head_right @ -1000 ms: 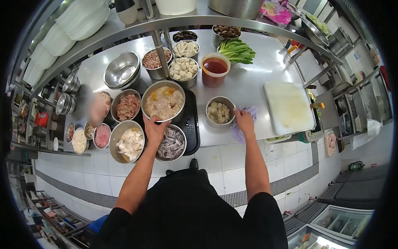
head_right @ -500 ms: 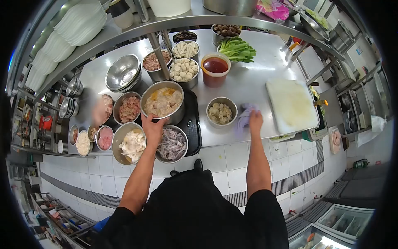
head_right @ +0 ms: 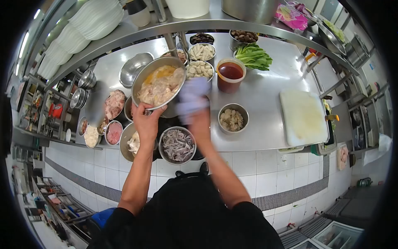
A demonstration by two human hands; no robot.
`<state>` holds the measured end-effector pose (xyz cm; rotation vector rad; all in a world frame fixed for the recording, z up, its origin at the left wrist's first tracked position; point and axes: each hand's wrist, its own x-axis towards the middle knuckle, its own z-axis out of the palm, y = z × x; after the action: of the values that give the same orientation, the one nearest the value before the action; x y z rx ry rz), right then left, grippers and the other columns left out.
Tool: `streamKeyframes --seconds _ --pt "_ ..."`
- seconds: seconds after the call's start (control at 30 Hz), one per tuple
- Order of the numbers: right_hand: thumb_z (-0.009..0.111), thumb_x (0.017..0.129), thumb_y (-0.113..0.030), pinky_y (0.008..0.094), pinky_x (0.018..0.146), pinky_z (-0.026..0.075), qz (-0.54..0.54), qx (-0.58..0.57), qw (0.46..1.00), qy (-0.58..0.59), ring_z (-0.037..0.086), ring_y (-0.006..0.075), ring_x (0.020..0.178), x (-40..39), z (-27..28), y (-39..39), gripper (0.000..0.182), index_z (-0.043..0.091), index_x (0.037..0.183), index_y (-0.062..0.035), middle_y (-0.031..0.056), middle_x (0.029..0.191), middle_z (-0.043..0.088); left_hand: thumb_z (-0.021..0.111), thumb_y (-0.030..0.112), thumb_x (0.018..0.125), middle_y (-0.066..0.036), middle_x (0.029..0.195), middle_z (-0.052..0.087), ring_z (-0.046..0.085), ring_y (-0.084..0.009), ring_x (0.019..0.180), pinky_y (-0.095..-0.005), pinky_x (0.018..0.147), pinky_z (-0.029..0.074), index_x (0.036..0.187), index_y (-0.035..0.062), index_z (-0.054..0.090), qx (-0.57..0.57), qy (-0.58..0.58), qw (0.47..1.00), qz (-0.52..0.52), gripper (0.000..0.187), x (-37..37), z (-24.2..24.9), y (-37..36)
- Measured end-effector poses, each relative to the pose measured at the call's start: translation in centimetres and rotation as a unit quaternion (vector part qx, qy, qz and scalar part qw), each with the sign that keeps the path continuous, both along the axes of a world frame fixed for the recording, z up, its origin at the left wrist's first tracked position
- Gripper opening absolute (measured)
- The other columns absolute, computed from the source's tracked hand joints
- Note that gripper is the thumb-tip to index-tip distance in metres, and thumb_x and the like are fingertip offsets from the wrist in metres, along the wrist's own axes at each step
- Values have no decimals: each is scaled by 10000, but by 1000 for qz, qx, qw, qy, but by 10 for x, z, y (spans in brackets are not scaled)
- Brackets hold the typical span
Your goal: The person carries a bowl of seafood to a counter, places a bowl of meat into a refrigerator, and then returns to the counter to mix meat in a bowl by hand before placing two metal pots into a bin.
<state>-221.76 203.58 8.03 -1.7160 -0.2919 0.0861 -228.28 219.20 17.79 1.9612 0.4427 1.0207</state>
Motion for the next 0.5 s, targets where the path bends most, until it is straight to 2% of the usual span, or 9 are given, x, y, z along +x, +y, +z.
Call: streamKeyframes --seconds 0.03,0.13,0.2,0.23,0.27,0.33,0.37,0.47,0.5 --pt "497 930 -129 466 1115 289 -104 -37 947 -301 405 424 1315 -21 29 47 536 344 1419 29 282 1347 451 877 110 621 -175 1204 514 503 -338 1147 -378 986 386 731 -11 536 1 -2 1000 5 379 -5 8 -3" --pt "441 937 -121 465 1138 253 -180 85 927 -319 338 474 1348 -3 44 86 539 314 1434 44 322 1436 342 891 129 605 -163 1189 510 503 -329 1152 -393 984 393 703 -8 534 8 33 999 -7 395 -15 29 5" --pt "402 937 -102 460 1136 255 -140 108 943 -283 339 463 1355 13 69 78 510 341 1416 63 319 1454 337 893 125 600 -159 1183 511 508 -323 1148 -390 979 400 701 -10 534 -27 36 999 -12 396 -28 47 18" --pt "383 962 -128 453 1107 304 -101 95 972 -187 420 448 1299 32 78 77 454 403 1372 67 297 1389 437 894 121 596 -155 1177 512 513 -317 1144 -388 975 407 698 -11 535 -65 37 997 -24 396 -36 61 21" --pt "339 987 -171 419 1052 379 -43 86 991 -95 529 398 1206 65 83 89 435 444 1345 54 250 1320 534 885 77 587 -147 1187 502 540 -292 1106 -364 960 435 692 -5 541 -32 37 999 -17 369 -49 83 21" --pt "337 1007 -284 433 987 438 151 169 974 4 584 360 1139 67 159 92 482 440 1374 11 209 1300 572 875 53 588 -140 1194 496 550 -274 1090 -346 946 447 689 0 543 -13 25 999 -19 351 -73 91 49" --pt "337 1007 -284 433 987 438 160 171 972 0 584 360 1139 63 160 106 482 440 1374 11 209 1300 572 865 28 588 -134 1201 489 559 -257 1074 -327 931 458 686 5 545 6 17 999 -30 336 -86 96 64" --pt "342 1006 -313 436 1007 425 247 248 932 92 567 353 1163 61 179 186 497 428 1386 -3 199 1322 554 834 -23 594 -95 1124 493 557 -213 1060 -302 909 461 707 25 522 -87 -33 994 -60 336 -128 113 94" --pt "344 1006 -322 438 1013 421 281 269 913 125 561 351 1171 22 155 186 502 424 1389 -8 195 1329 548 828 -32 596 -83 1091 496 558 -207 1062 -303 906 461 719 30 512 -127 -55 987 -76 344 -145 115 107"
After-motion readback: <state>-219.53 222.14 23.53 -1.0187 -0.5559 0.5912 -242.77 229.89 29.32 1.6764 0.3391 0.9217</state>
